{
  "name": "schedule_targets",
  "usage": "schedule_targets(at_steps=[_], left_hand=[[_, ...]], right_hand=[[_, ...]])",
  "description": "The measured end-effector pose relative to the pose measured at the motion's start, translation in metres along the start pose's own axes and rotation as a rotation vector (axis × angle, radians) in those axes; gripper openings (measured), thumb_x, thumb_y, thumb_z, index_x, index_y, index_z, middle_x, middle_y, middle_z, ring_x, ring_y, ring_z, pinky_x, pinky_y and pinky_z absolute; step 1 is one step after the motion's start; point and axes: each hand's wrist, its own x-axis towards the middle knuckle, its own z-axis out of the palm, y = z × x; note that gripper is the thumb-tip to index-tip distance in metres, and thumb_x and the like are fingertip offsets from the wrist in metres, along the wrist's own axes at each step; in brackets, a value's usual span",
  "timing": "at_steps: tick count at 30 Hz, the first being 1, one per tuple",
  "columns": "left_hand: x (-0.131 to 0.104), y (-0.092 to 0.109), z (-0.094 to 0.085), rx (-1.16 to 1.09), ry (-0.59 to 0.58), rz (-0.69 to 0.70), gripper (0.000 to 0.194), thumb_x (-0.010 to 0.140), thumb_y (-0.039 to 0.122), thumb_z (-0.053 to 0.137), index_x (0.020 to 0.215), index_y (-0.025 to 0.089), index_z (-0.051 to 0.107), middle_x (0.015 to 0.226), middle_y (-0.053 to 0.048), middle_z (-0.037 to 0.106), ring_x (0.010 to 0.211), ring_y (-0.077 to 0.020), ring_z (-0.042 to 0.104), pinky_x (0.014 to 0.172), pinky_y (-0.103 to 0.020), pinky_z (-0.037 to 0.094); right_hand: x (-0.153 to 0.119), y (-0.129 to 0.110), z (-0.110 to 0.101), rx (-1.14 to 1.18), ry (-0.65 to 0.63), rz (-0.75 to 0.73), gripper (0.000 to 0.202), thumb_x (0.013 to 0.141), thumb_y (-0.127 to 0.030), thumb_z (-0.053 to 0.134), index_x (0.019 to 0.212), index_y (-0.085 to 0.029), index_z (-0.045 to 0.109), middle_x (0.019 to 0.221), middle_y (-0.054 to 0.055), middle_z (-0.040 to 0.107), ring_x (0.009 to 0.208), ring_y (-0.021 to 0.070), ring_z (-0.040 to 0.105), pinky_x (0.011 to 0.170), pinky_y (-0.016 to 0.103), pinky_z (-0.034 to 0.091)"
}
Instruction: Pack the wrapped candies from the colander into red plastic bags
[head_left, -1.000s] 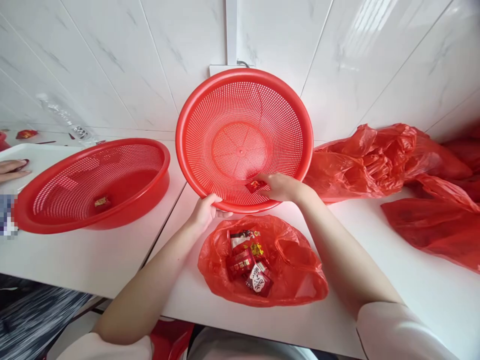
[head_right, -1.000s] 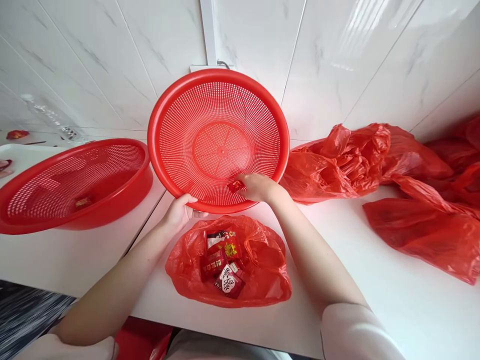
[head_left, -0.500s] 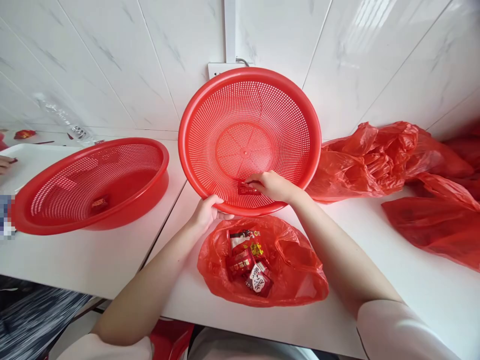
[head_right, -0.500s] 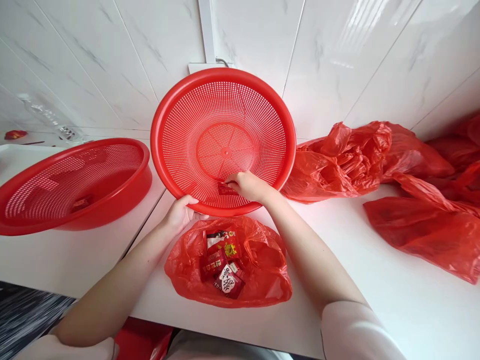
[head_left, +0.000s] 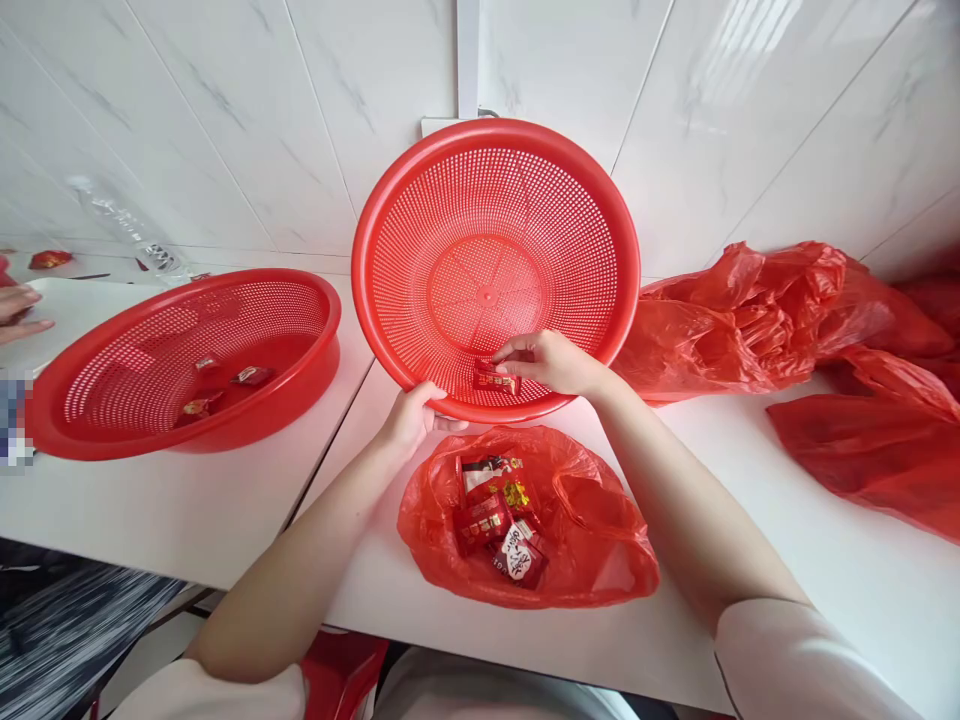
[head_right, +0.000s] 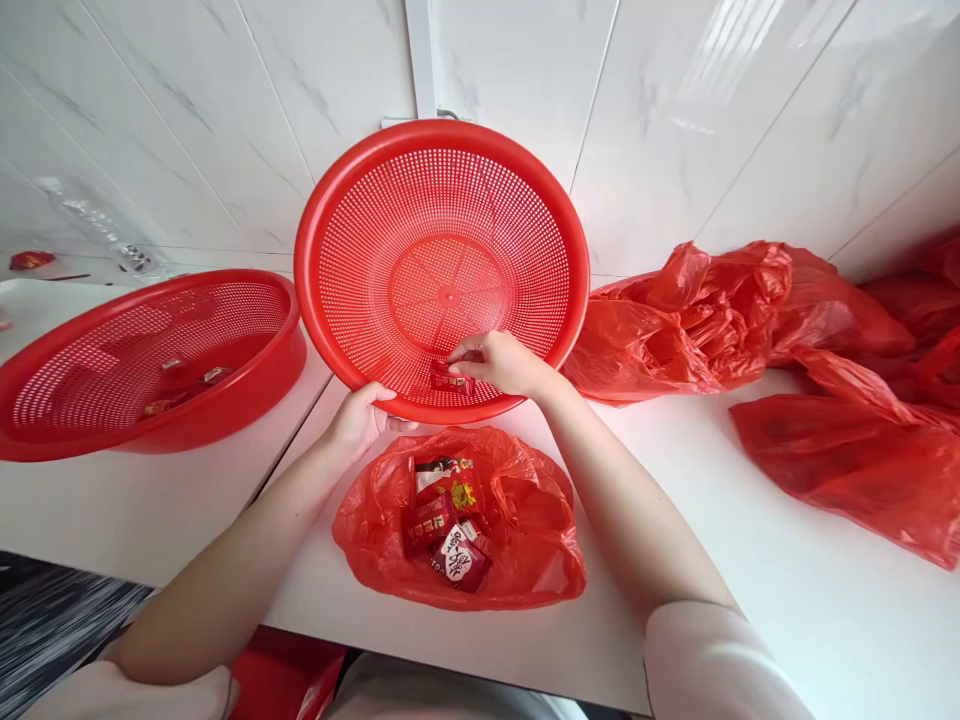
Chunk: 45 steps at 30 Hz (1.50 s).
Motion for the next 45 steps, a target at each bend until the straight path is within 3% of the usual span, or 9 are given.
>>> schedule_targets(at_steps=[8,14,16,22,27,31,36,41,45], left_hand=[[-0.004,0.006,0.002,0.001,0.007,0.015,0.019,0.066,0.021,0.056,0.078,0.009,0.064,0.077,-0.009,0.068,0.067,-0.0201,0.064,0.057,-0.033,0.057],[-0.003,0.009,0.003,-0.043,0.017,0.007,0.017,0.069,0.021,0.053,0.076,0.01,0.065,0.077,-0.01,0.069,0.069,-0.0195,0.064,0.059,-0.031,0.057],[-0.003,0.012,0.003,-0.085,0.041,0.0,0.013,0.07,0.019,0.053,0.071,0.011,0.063,0.073,-0.008,0.069,0.065,-0.0177,0.063,0.057,-0.029,0.056],[-0.006,0.022,-0.002,-0.158,0.05,0.016,0.017,0.071,0.021,0.05,0.076,0.01,0.062,0.071,-0.008,0.069,0.06,-0.0165,0.065,0.052,-0.024,0.053],[-0.01,0.027,-0.003,-0.09,-0.016,0.02,0.022,0.074,0.022,0.05,0.087,0.008,0.061,0.081,-0.011,0.071,0.068,-0.019,0.069,0.057,-0.023,0.053],[-0.017,0.035,-0.002,-0.007,-0.125,0.04,0.036,0.083,0.037,0.047,0.104,0.009,0.058,0.102,-0.016,0.07,0.087,-0.0259,0.07,0.059,-0.025,0.053],[-0.029,0.049,-0.002,0.221,-0.27,0.205,0.062,0.087,0.055,0.042,0.139,0.02,0.036,0.129,-0.019,0.058,0.096,-0.0269,0.067,0.07,-0.035,0.056],[-0.03,0.054,-0.014,0.561,0.095,0.408,0.081,0.083,0.043,0.058,0.15,0.026,0.014,0.116,-0.013,0.065,0.082,-0.0196,0.07,0.072,-0.035,0.057],[-0.02,0.053,-0.034,0.801,0.393,0.442,0.089,0.083,0.039,0.059,0.151,0.026,0.003,0.106,-0.01,0.067,0.072,-0.0175,0.071,0.069,-0.032,0.056]], right_hand=[[-0.006,-0.014,-0.011,0.483,-0.073,0.034,0.03,0.076,-0.042,0.07,0.089,-0.015,0.066,0.077,0.003,0.07,0.067,0.0122,0.063,0.067,0.027,0.051],[-0.02,-0.047,-0.021,0.391,-0.506,-0.051,0.025,0.08,-0.037,0.067,0.089,-0.014,0.069,0.081,0.003,0.07,0.074,0.0128,0.065,0.071,0.026,0.052],[-0.026,-0.056,-0.024,0.28,-0.54,0.001,0.025,0.084,-0.037,0.061,0.093,-0.015,0.07,0.077,0.003,0.07,0.071,0.0136,0.066,0.068,0.025,0.052],[-0.046,-0.061,-0.038,-0.03,-0.256,0.297,0.062,0.079,-0.033,0.067,0.136,-0.026,0.046,0.074,0.003,0.07,0.05,0.0163,0.062,0.049,0.029,0.048],[-0.046,-0.052,-0.042,-0.428,0.156,0.169,0.054,0.071,-0.042,0.071,0.12,-0.026,0.054,0.093,0.006,0.067,0.081,0.0253,0.065,0.066,0.036,0.051],[-0.036,-0.048,-0.04,-0.344,0.395,0.017,0.036,0.071,-0.038,0.073,0.098,-0.022,0.055,0.092,0.004,0.067,0.082,0.0222,0.064,0.074,0.036,0.052],[-0.038,-0.047,-0.053,-0.215,0.68,0.02,0.034,0.07,-0.037,0.074,0.093,-0.022,0.054,0.09,0.001,0.065,0.078,0.0194,0.066,0.073,0.035,0.053],[-0.053,-0.052,-0.07,-0.175,0.878,0.09,0.033,0.069,-0.034,0.074,0.092,-0.023,0.054,0.09,0.0,0.064,0.078,0.0169,0.069,0.068,0.027,0.052],[-0.059,-0.055,-0.076,-0.159,0.995,0.144,0.035,0.063,-0.027,0.077,0.091,-0.024,0.055,0.091,-0.001,0.066,0.081,0.0182,0.07,0.066,0.026,0.051]])
